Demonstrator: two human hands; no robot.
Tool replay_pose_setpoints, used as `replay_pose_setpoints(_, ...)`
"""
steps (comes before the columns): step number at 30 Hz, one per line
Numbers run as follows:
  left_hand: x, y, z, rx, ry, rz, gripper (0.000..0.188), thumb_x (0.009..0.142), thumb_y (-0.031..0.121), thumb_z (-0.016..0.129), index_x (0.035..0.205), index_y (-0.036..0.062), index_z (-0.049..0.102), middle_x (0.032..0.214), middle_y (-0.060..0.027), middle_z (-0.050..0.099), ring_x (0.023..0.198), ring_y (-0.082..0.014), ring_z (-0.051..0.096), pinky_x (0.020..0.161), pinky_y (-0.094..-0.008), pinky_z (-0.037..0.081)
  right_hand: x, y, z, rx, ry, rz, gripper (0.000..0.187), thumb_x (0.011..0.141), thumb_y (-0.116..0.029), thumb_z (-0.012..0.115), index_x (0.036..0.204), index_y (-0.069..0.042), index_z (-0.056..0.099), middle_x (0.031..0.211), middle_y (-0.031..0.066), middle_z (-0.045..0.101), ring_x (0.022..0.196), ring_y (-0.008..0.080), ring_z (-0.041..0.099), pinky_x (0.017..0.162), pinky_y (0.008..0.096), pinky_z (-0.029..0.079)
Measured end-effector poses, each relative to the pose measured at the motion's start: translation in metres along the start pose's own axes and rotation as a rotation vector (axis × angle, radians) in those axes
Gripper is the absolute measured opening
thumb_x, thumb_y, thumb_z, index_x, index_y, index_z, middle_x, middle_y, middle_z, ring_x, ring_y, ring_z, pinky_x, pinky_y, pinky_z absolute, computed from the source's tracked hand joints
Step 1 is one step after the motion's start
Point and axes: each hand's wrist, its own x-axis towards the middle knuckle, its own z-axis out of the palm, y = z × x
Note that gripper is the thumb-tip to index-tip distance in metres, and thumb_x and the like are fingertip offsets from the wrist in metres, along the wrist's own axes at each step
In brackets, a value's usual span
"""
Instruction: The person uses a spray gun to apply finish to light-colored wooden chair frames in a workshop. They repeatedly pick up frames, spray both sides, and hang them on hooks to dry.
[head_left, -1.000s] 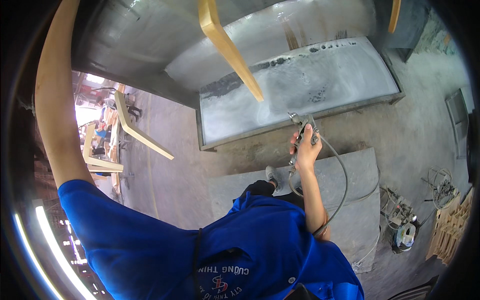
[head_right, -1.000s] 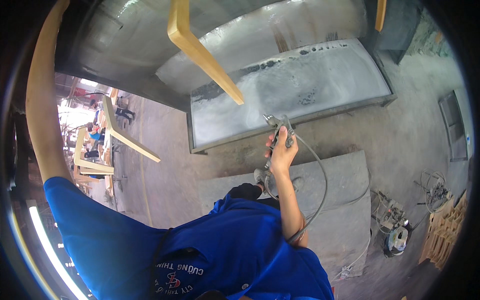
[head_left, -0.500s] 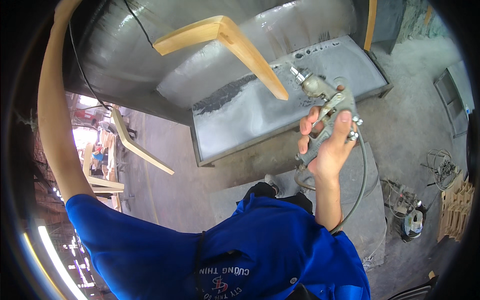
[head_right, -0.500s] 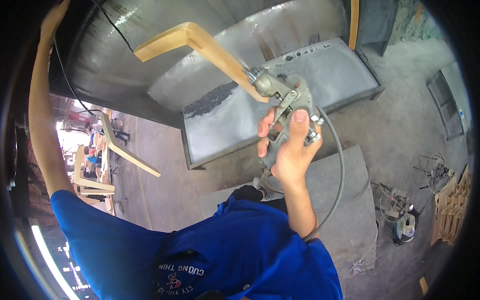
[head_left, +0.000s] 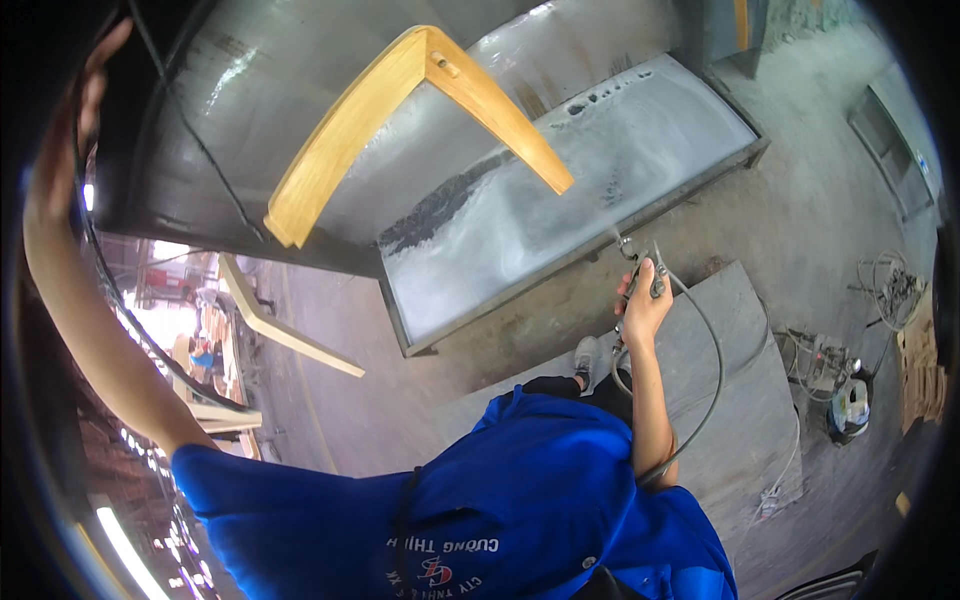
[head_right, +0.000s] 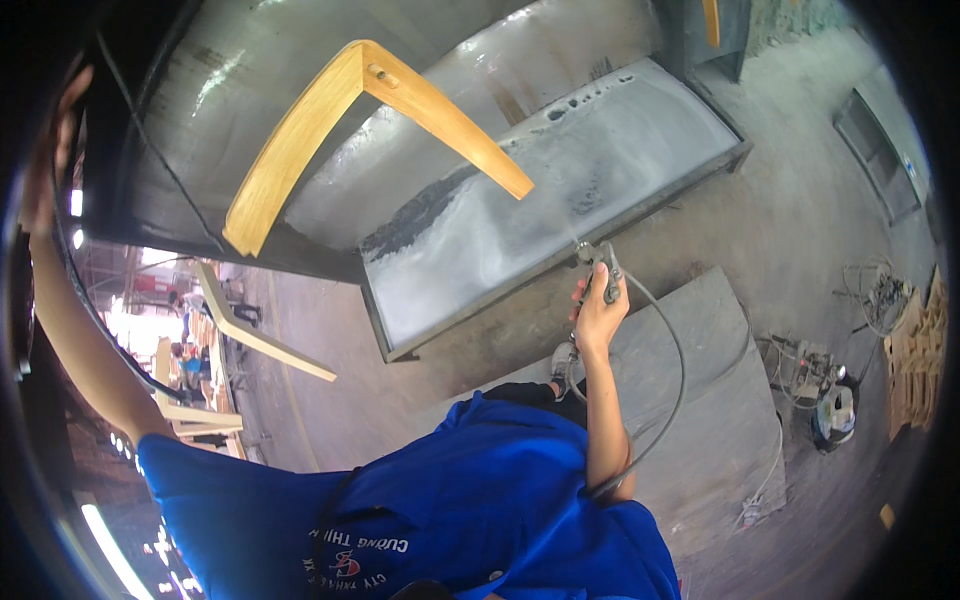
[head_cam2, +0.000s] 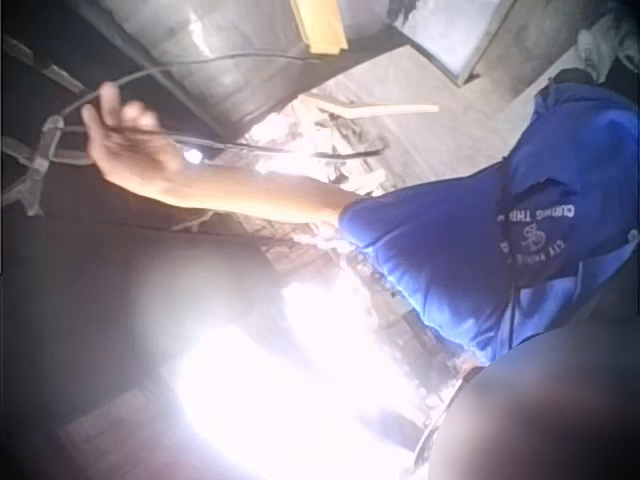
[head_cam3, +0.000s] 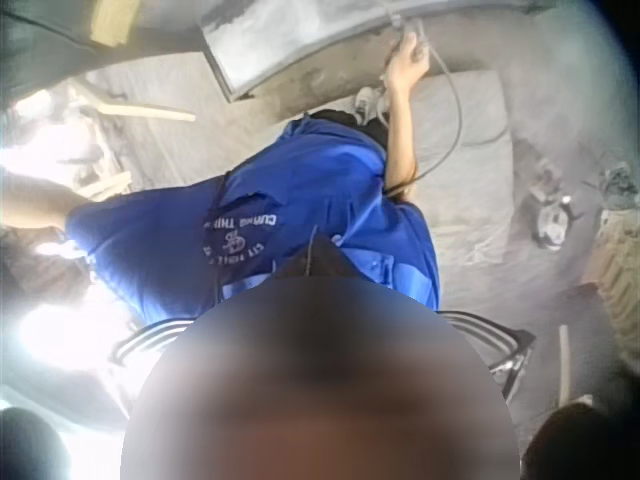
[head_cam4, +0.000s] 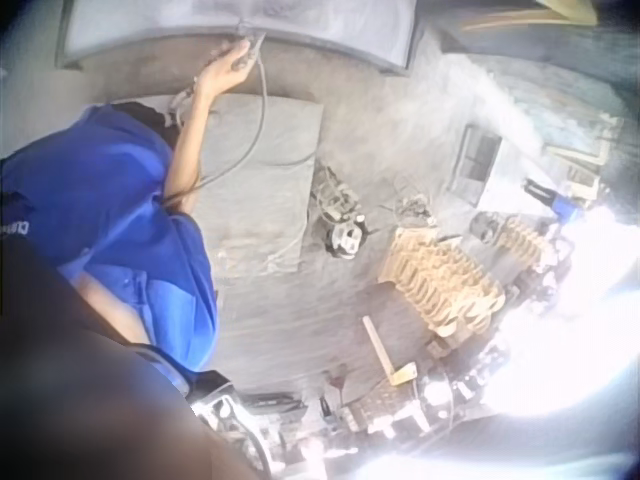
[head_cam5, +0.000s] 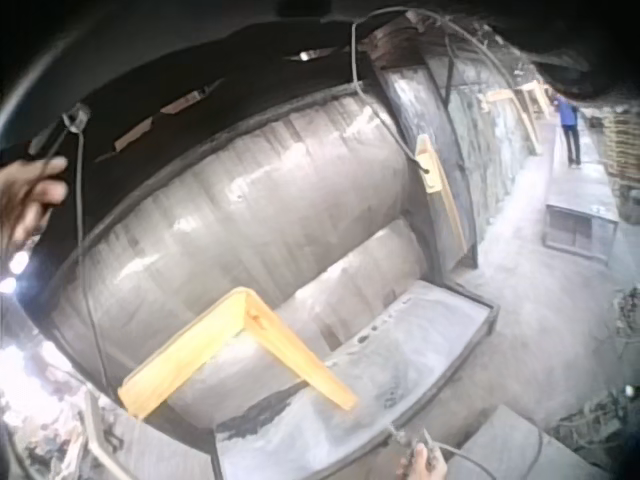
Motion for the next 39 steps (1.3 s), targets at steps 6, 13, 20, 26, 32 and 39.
replay_pose_setpoints(6,-0.117,-0.042,0.037,-0.496,-0.487,0.023,0.072,0.101,0.040,0.057,0.148,-0.0093,0.031,0.133,-0.0361,0.052,0.110,-0.0377,0.065,0.089,-0.0389,0.058,-0.002,0.071,-0.016,-0.154,0.082,-0.033,0.042,0.105,-0.036,0.061,0.136,-0.007,0.063,0.078,0.0006,0.062,0.060,0.0068,0.058,0.042,0.0252,0.045)
replay_pose_setpoints(13,-0.078,-0.037,0.104,-0.749,-0.824,0.227,0.079,0.102,0.043,0.056,0.151,-0.0118,0.027,0.144,-0.0408,0.044,0.121,-0.0428,0.063,0.102,-0.0409,0.057,-0.035,0.101,0.003,-0.122,0.107,-0.053,0.045,0.106,-0.036,0.061,0.141,-0.007,0.060,0.079,0.0012,0.063,0.061,0.0074,0.058,0.042,0.0247,0.046)
replay_pose_setpoints(20,-0.018,-0.023,0.110,-0.813,-0.779,0.221,0.065,0.101,0.035,0.056,0.141,-0.0109,0.035,0.136,-0.0362,0.049,0.114,-0.0375,0.064,0.100,-0.0382,0.058,-0.118,0.005,0.048,0.301,-0.040,-0.197,0.046,0.107,-0.035,0.057,0.141,-0.003,0.056,0.083,0.0058,0.064,0.065,0.0105,0.061,0.043,0.0243,0.045)
replay_pose_setpoints(26,-0.002,-0.020,0.086,-0.829,-0.797,0.229,0.053,0.100,0.029,0.055,0.133,-0.0101,0.042,0.128,-0.0323,0.053,0.108,-0.0329,0.065,0.099,-0.0358,0.058,-0.135,-0.055,0.101,0.567,-0.219,-0.279,0.040,0.108,-0.032,0.056,0.135,-0.002,0.057,0.084,0.0081,0.064,0.067,0.0122,0.062,0.042,0.0241,0.044)
replay_pose_setpoints(32,-0.004,-0.020,0.053,-0.829,-0.820,0.240,0.042,0.100,0.023,0.054,0.125,-0.0093,0.048,0.121,-0.0284,0.058,0.102,-0.0284,0.066,0.097,-0.0335,0.059,-0.083,-0.012,0.087,0.439,0.011,-0.188,0.034,0.107,-0.033,0.058,0.127,-0.005,0.060,0.083,0.0050,0.065,0.064,0.0100,0.061,0.040,0.0237,0.043)
replay_pose_setpoints(39,-0.002,-0.007,0.023,-0.854,-0.893,0.240,0.030,0.099,0.016,0.054,0.115,-0.0084,0.056,0.112,-0.0238,0.063,0.095,-0.0231,0.067,0.095,-0.0307,0.060,-0.053,0.085,0.016,0.153,0.271,-0.146,0.036,0.105,-0.034,0.061,0.133,-0.011,0.065,0.077,-0.0002,0.063,0.060,0.0060,0.057,0.042,0.0241,0.044)
